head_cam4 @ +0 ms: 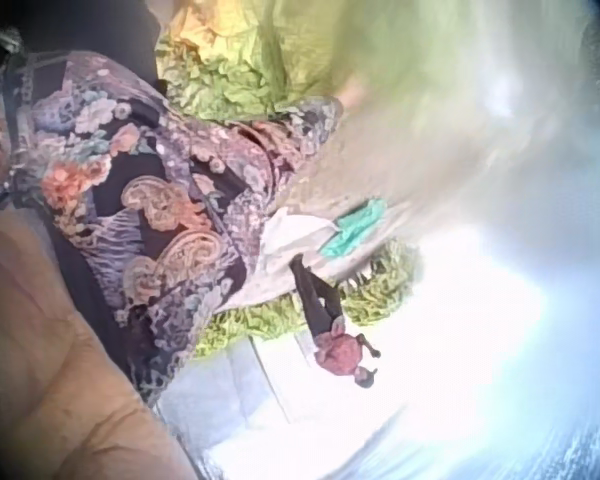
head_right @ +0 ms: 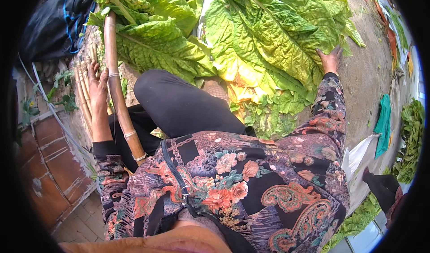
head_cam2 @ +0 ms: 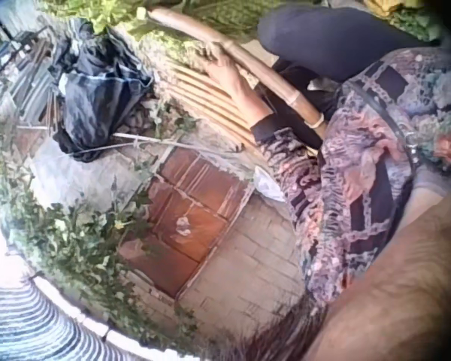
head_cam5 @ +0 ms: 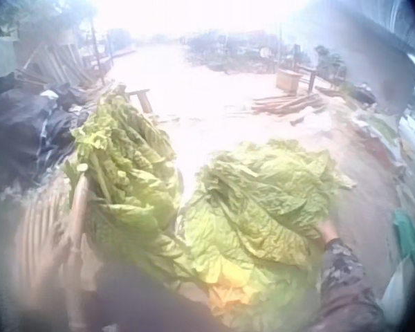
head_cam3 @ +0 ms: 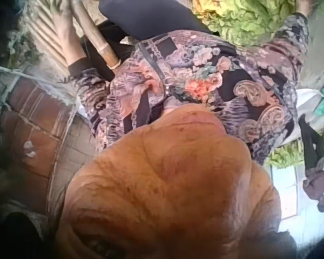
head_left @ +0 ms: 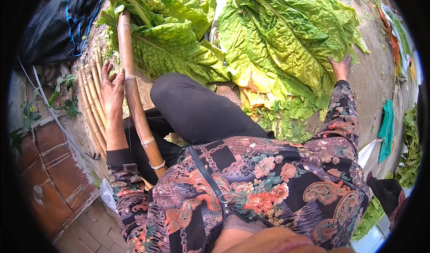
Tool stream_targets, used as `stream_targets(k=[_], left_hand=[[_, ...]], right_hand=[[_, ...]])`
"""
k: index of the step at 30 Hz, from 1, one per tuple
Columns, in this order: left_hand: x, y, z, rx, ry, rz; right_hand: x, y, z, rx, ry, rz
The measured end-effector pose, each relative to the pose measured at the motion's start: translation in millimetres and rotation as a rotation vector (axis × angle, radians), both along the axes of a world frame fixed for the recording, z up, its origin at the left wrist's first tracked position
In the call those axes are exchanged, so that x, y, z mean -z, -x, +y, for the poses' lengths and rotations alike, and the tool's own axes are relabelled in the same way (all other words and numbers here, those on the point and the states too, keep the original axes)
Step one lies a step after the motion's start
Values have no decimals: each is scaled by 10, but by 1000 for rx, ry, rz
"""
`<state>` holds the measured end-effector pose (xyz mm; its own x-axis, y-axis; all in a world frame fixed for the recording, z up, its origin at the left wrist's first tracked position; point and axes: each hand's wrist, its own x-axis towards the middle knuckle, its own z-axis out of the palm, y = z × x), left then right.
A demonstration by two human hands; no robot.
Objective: The person sits on the ground and repeatedly gathers leafy green vegetables, wraps them around a bamboo stick, and secures them with a thin string. The person ties the string around the bundle and places the completed bundle aside.
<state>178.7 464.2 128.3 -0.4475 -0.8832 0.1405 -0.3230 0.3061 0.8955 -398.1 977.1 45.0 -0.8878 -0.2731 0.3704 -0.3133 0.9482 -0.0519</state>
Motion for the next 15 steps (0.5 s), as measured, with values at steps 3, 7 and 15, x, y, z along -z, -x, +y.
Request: stream_targets(k=[3,7,15], left_hand=[[326,-218,-250,56,-490,108],[119,-85,92,127,-889,221],[-22,83,52,135,-817,277]], right_hand=[[127,138,97,22,63,-31],[501,350,466,131,288,-125],[860,-55,67,-11,617,-579]])
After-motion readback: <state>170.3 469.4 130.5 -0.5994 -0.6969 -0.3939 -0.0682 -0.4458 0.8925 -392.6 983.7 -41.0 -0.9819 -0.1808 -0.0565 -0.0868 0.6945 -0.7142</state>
